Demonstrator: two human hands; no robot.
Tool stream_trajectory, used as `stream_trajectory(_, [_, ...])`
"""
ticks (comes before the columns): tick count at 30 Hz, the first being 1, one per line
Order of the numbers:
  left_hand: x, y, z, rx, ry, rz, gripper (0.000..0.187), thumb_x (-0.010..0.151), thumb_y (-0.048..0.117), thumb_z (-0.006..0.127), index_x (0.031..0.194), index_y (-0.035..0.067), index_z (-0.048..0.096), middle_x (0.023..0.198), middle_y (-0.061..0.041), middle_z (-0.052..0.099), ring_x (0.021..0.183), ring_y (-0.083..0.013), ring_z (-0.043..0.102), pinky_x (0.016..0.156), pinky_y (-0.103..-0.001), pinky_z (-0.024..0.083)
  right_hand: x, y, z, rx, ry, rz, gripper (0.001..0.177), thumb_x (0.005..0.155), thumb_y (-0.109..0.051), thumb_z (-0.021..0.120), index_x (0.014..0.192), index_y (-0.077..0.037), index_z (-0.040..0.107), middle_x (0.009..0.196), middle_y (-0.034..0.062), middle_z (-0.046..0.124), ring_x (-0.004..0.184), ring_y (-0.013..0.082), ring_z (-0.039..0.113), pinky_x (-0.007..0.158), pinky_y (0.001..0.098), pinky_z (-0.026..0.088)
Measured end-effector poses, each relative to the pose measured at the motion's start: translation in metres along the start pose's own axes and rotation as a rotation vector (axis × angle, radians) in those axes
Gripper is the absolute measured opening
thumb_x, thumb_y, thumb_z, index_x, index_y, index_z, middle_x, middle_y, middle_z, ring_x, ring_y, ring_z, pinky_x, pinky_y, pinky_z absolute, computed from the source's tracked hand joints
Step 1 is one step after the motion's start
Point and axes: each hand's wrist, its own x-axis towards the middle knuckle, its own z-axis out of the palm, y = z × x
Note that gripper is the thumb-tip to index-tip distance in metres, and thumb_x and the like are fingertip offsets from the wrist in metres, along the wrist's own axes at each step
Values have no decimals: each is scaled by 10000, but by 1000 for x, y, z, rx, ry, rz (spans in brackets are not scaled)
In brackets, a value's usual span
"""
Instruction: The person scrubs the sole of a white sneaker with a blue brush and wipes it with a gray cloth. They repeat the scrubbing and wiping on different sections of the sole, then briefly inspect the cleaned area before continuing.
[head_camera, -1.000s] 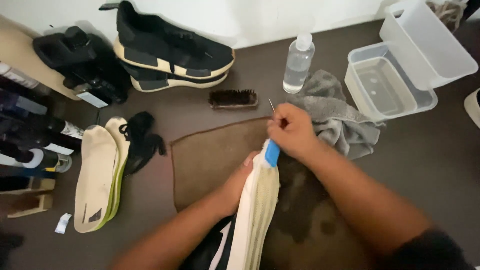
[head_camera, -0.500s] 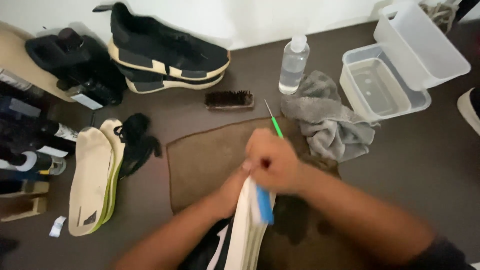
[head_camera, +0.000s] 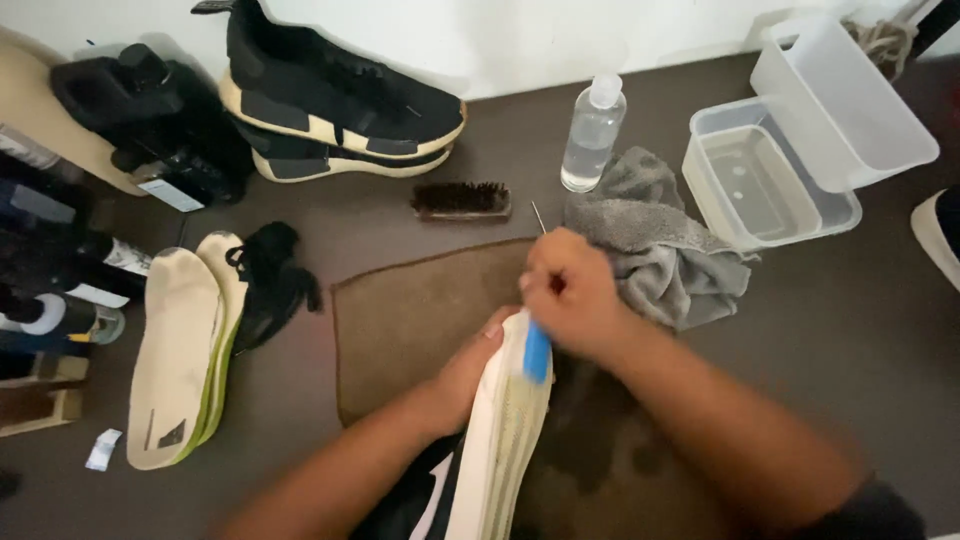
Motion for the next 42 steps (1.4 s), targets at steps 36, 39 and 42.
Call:
stream_trajectory(36, [17, -35, -33, 86, -87, 37, 595, 1070, 497, 300, 1526, 128, 394, 1454, -205, 528, 1342, -291, 492, 1213, -504, 266, 4, 0, -1, -13, -33, -101, 236, 864, -14, 696, 710, -64, 524, 740, 153, 584, 622, 343, 585, 553, 393, 438])
stream_trajectory(39, [14, -13, -15, 67, -52, 24, 579, 1054, 442, 411, 1542, 134, 364, 1521, -106, 466, 1371, -219, 441, 1251, -489, 218, 7, -25, 9, 102, -94, -81, 246, 888, -151, 712, 690, -125, 568, 768, 74, 620, 629, 267, 573, 576, 334, 447])
stream_trajectory(42, [11, -31, -32, 105, -44, 27, 667, 1073, 485, 362, 1578, 50, 315, 1574, -233, 394, 1428, -315, 400, 1252, -521, 184, 1, 13, -1, 103, -90, -129, 205, 874, -46, 703, 700, -98, 608, 739, 93, 621, 606, 284, 590, 549, 314, 442])
